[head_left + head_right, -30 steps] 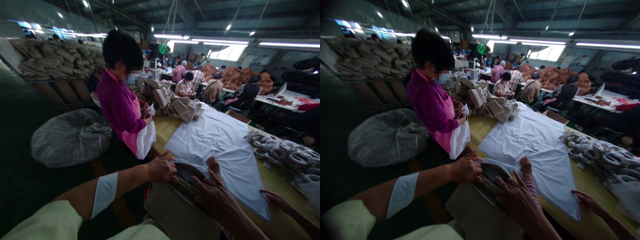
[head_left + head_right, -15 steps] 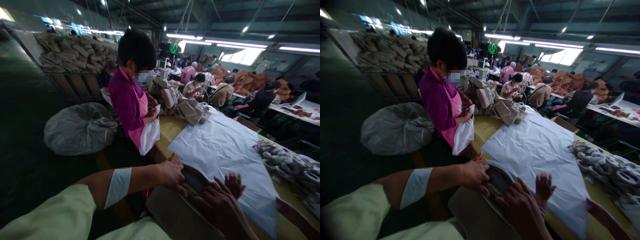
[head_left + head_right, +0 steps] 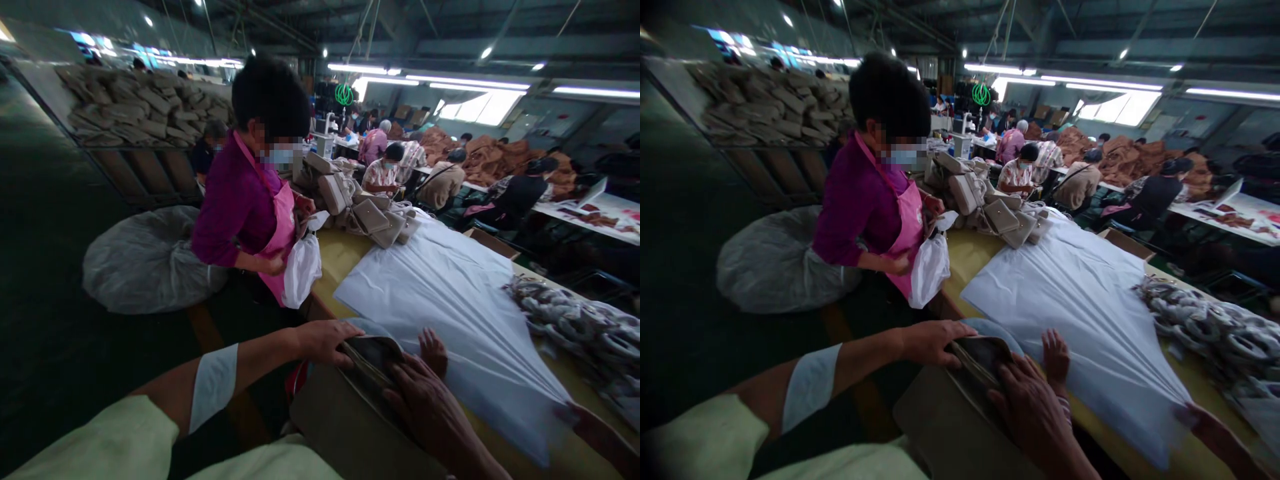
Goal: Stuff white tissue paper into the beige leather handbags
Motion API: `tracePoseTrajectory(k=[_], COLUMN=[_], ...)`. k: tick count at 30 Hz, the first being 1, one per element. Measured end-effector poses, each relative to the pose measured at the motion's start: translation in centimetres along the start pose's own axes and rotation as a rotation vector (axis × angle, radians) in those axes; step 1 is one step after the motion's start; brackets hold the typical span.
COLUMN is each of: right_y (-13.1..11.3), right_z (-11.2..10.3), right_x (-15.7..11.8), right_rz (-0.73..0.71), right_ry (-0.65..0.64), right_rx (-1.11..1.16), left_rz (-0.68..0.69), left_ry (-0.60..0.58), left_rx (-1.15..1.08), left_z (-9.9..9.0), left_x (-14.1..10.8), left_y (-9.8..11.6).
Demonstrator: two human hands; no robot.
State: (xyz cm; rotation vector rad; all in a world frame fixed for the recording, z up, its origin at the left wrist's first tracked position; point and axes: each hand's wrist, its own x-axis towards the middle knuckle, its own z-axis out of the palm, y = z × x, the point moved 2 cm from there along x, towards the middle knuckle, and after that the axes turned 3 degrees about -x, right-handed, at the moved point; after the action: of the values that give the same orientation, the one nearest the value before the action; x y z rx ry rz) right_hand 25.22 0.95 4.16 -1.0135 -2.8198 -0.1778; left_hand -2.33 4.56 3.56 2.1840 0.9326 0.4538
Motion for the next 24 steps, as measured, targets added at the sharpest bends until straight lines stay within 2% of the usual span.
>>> tracePoseTrajectory(k=[2, 5, 7, 11, 13, 15, 17, 19, 20, 22, 24], right_y=[0.3, 0.9, 0.6, -0.6, -0.7, -0.1, 1.6, 4.5, 6.5, 11.3, 16.4], right_z=[0.5, 0.7, 0.6, -0.7, -1.5, -2.1, -2.8, -3.6, -4.1, -5.4, -6.7], right_x=[-0.6, -1.7, -1.8, 0.1, 1.2, 1.7, 1.6, 1.2, 0.9, 0.2, -0.7], right_rz=[0.009, 0.105, 0.182, 0.356, 0.415, 0.444, 0.488, 0.573, 0.652, 0.868, 1.075], right_ry=[0.026, 0.110, 0.015, -0.327, -0.406, -0.409, -0.328, -0.175, -0.070, 0.153, 0.322], right_rx=[0.048, 0.050, 0.071, 0.153, 0.199, 0.263, 0.323, 0.350, 0.347, 0.314, 0.294], left_rz=[-0.080, -0.250, -0.326, -0.352, -0.365, -0.390, -0.429, -0.460, -0.477, -0.474, -0.376], left_ry=[0.024, 0.026, 0.027, 0.072, 0.088, 0.120, 0.232, 0.435, 0.532, 0.611, 0.505], left_rx=[-0.065, -0.180, -0.248, -0.368, -0.434, -0.535, -0.707, -0.834, -0.820, -0.610, -0.263], left_z=[0.5, 0.6, 0.7, 1.1, 1.1, 0.5, -0.2, -0.3, 0.1, 2.4, 6.3], left_x=[-0.7, -1.6, -1.8, -1.3, -0.9, -0.3, 0.5, 1.3, 1.7, 2.3, 2.7], left_y=[-0.8, -1.4, -1.2, -0.8, -1.0, -1.3, -1.8, -2.3, -2.6, -3.1, -3.5])
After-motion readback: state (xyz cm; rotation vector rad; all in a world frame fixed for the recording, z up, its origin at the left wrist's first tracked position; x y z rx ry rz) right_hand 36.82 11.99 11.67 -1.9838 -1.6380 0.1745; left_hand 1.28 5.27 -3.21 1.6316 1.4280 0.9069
